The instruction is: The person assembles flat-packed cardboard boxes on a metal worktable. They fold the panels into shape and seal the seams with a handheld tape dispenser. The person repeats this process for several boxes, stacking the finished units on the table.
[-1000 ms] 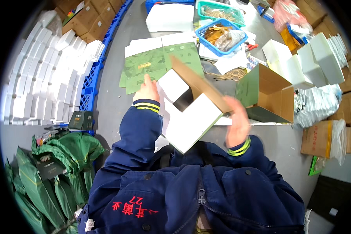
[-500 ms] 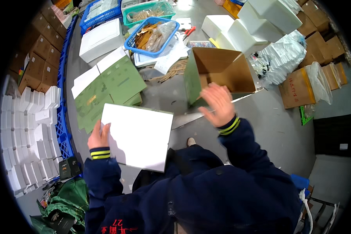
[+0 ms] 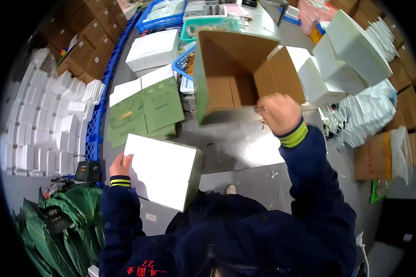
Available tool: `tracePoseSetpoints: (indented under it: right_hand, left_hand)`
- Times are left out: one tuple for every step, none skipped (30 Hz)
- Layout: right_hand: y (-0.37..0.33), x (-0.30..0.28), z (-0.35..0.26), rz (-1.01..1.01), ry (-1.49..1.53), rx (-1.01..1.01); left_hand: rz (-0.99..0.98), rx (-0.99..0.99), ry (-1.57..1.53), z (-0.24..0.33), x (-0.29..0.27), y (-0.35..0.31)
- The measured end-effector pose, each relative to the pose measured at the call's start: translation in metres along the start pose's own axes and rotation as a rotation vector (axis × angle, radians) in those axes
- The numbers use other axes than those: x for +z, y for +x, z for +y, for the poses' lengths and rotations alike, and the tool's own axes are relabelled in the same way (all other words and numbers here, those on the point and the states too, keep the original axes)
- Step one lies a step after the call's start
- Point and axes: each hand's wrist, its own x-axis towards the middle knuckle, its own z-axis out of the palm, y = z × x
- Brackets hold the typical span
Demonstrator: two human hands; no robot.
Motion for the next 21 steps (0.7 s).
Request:
tracePoseSetpoints:
  right_hand:
    - [0.026, 0.015, 0.011, 0.015, 0.001, -0.049]
    - [0.056, 0.027, 0.024, -0.021, -0.075, -0.081]
    - [0.088, 0.042, 0.03, -0.037, -0.132, -0.033]
    - [0.108, 0.053, 0.046, -0.034, -0.184, 0.048]
    - [0.121, 0.069, 0.072, 0.094, -0.247, 0.035]
    - [0.131, 0.071, 0.064, 0.24, -0.245, -0.017]
    - [0.133, 0.071, 0.042, 0.306, -0.14, -0.089]
    - [0.122, 0.08, 0.021, 0.284, 0.04, -0.111]
    - [0.104, 0.084, -0.004, 0.257, 0.215, -0.131]
    - [0.066, 0.088, -0.035, 0.118, 0.605, 0.065]
    - [0.033, 0.087, -0.058, -0.078, 0.709, 0.191]
    - [-0.004, 0.101, -0.08, -0.152, 0.77, 0.306]
    - [-0.04, 0.124, -0.096, -0.147, 0.887, 0.355]
    - [-0.057, 0.126, -0.12, -0.187, 1.079, 0.56]
    - [-0.08, 0.146, -0.133, 0.04, 0.918, 0.568]
    - [-0.083, 0.146, -0.132, 0.104, 1.022, 0.667]
    - [-0.089, 0.143, -0.129, 0.174, 1.124, 0.766]
    - [-0.092, 0.129, -0.118, 0.208, 1.138, 0.784]
    - [-0.088, 0.107, -0.106, 0.225, 1.183, 0.784]
    - [-0.09, 0.094, -0.095, 0.242, 1.199, 0.807]
    - [-0.092, 0.08, -0.085, 0.263, 1.213, 0.83]
  left_hand:
    - [-0.002, -0.048, 0.073, 0.001, 0.002, 0.0]
    - [0.02, -0.005, 0.075, -0.003, 0.01, 0.003]
    - [0.062, 0.011, 0.079, -0.005, 0.012, 0.001]
    - [0.083, 0.061, 0.027, 0.011, 0.018, 0.003]
    - [0.093, 0.115, -0.025, 0.03, 0.024, 0.004]
    - [0.041, 0.059, 0.079, 0.032, 0.015, 0.001]
    - [0.017, 0.029, 0.063, 0.028, 0.013, -0.006]
    - [-0.032, -0.018, 0.103, 0.021, 0.007, -0.007]
    - [-0.084, -0.064, 0.136, 0.014, 0.004, -0.01]
    - [-0.107, -0.061, 0.093, 0.009, 0.006, -0.009]
    - [-0.122, -0.05, 0.051, 0.008, 0.007, -0.009]
    - [-0.143, -0.03, 0.01, 0.011, 0.008, -0.005]
    - [-0.157, -0.003, 0.042, 0.016, 0.011, 0.0]
    - [-0.178, 0.03, 0.106, 0.02, 0.016, 0.002]
    - [-0.205, 0.075, 0.172, 0.028, 0.024, 0.003]
    - [-0.169, 0.124, 0.178, 0.045, 0.025, -0.003]
    - [-0.201, 0.153, 0.146, 0.065, 0.028, -0.003]
    - [-0.236, 0.186, 0.108, 0.087, 0.032, -0.004]
    - [-0.25, 0.192, 0.085, 0.106, 0.03, -0.01]
    - [-0.257, 0.228, 0.001, 0.127, 0.035, -0.012]
    - [-0.238, 0.266, 0.06, 0.143, 0.045, -0.013]
